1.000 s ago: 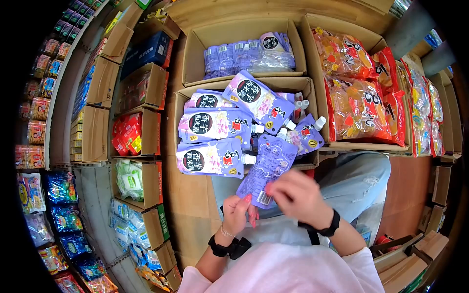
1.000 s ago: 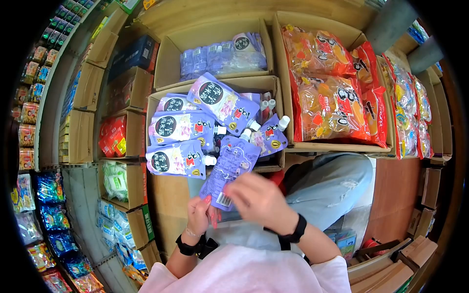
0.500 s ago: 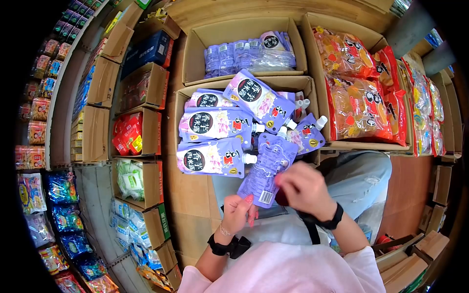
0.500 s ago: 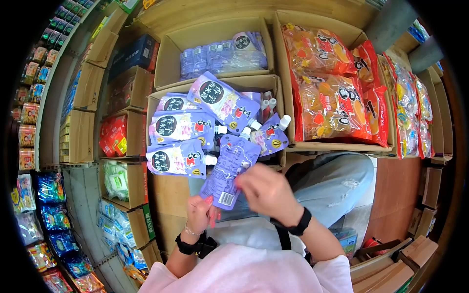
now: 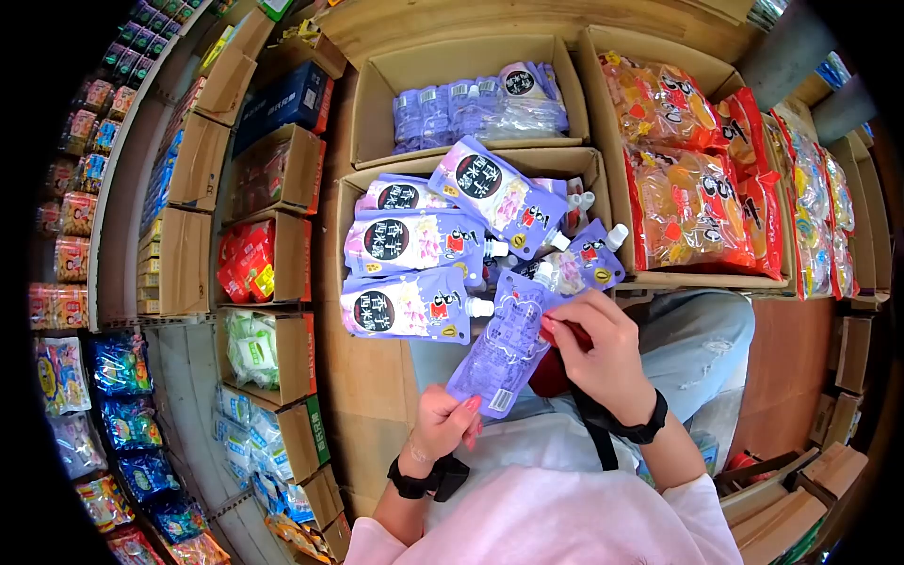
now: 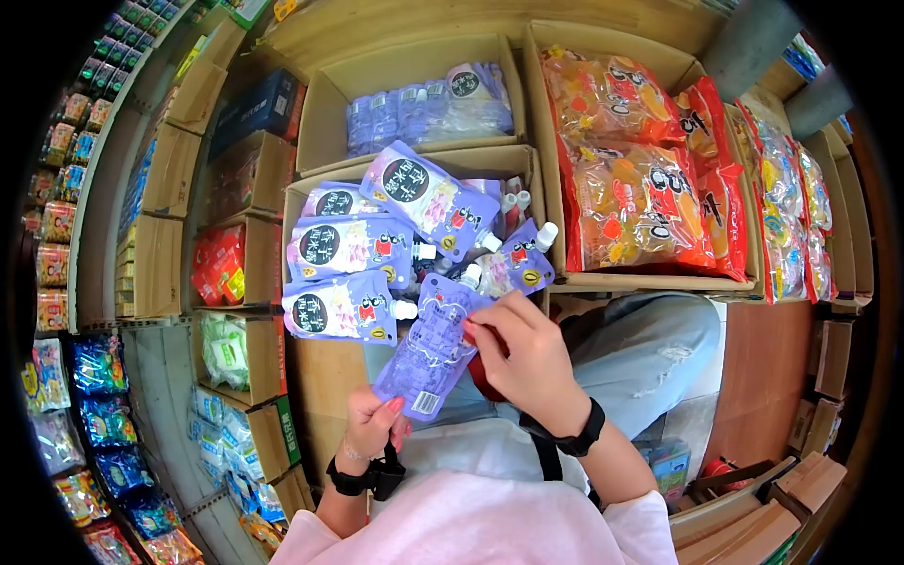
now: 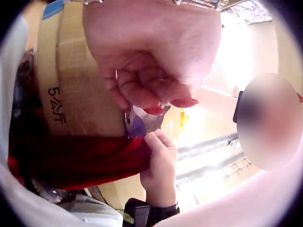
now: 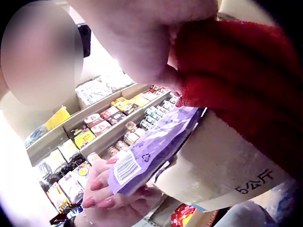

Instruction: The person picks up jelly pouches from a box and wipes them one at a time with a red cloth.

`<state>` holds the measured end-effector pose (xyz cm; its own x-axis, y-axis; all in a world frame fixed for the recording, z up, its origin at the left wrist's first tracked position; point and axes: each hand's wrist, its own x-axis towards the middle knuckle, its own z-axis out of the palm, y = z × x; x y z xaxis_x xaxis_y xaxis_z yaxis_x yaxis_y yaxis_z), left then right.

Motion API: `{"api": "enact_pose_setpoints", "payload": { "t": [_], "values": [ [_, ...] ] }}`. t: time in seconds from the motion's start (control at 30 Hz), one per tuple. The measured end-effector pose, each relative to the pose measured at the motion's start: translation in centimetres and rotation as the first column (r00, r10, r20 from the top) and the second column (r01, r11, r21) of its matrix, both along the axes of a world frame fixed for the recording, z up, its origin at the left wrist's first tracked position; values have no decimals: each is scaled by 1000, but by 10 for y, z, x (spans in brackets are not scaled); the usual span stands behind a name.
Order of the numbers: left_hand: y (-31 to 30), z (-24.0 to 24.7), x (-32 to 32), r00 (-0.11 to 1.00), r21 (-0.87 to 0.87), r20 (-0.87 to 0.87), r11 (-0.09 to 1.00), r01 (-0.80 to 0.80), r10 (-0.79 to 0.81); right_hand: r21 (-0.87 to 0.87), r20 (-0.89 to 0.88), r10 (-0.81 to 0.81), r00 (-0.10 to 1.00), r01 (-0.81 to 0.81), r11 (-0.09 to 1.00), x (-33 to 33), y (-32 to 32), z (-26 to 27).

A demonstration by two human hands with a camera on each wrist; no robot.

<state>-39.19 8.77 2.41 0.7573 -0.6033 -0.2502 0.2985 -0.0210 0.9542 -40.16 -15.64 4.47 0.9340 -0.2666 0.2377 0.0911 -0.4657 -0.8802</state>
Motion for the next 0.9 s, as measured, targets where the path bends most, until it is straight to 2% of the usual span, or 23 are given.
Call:
{"api": "enact_pose_setpoints", "payload": {
  "t": [0.07, 0.17, 0.2, 0.33, 0.43, 0.53, 0.63, 0.67, 0.73, 0.83, 0.9],
  "values": [
    [0, 2, -1, 999, -3, 20, 1000, 31, -31, -26, 33, 53, 998, -53, 998, -3, 3, 5],
    [-1, 9, 0, 992, -7, 91, 996, 88, -88, -151, 0, -20, 1000, 20, 988, 3, -9, -9],
    [-3, 10, 0, 990, -5, 111, 996, 89, -88, -88, -72, -80, 994, 74, 993, 4, -13, -9],
    [-3, 7, -3, 990, 7, 131, 998, 55, -55, 15, -33, 4, 999, -3, 1000, 0, -2, 10],
    [2, 11, -2, 994, 17, 91, 998, 53, -54, -21, -33, 33, 999, -34, 999, -3, 2, 0],
    [-1, 13, -1, 975, 27, 218, 999, 42, -47, -89, -18, -80, 997, 78, 993, -1, -9, -7],
    [-6, 20, -1, 924, 107, 379, 994, 5, -46, 15, -37, -142, 989, 143, 990, -4, -18, -3],
    [-10, 23, 4, 844, 132, 531, 991, 6, -76, -5, -52, -165, 985, 165, 986, -7, -22, -2],
    [-20, 32, 19, 611, 184, 779, 983, -13, -138, 45, -56, -194, 979, 196, 979, -10, -24, 2],
    [-39, 44, 30, 329, 343, 905, 919, -193, -269, 83, -56, -215, 975, 219, 972, -15, -29, 0],
    [-51, 46, 37, 227, 404, 909, 875, -267, -350, 76, -66, -223, 973, 227, 971, -20, -32, 9]
  ]
}}
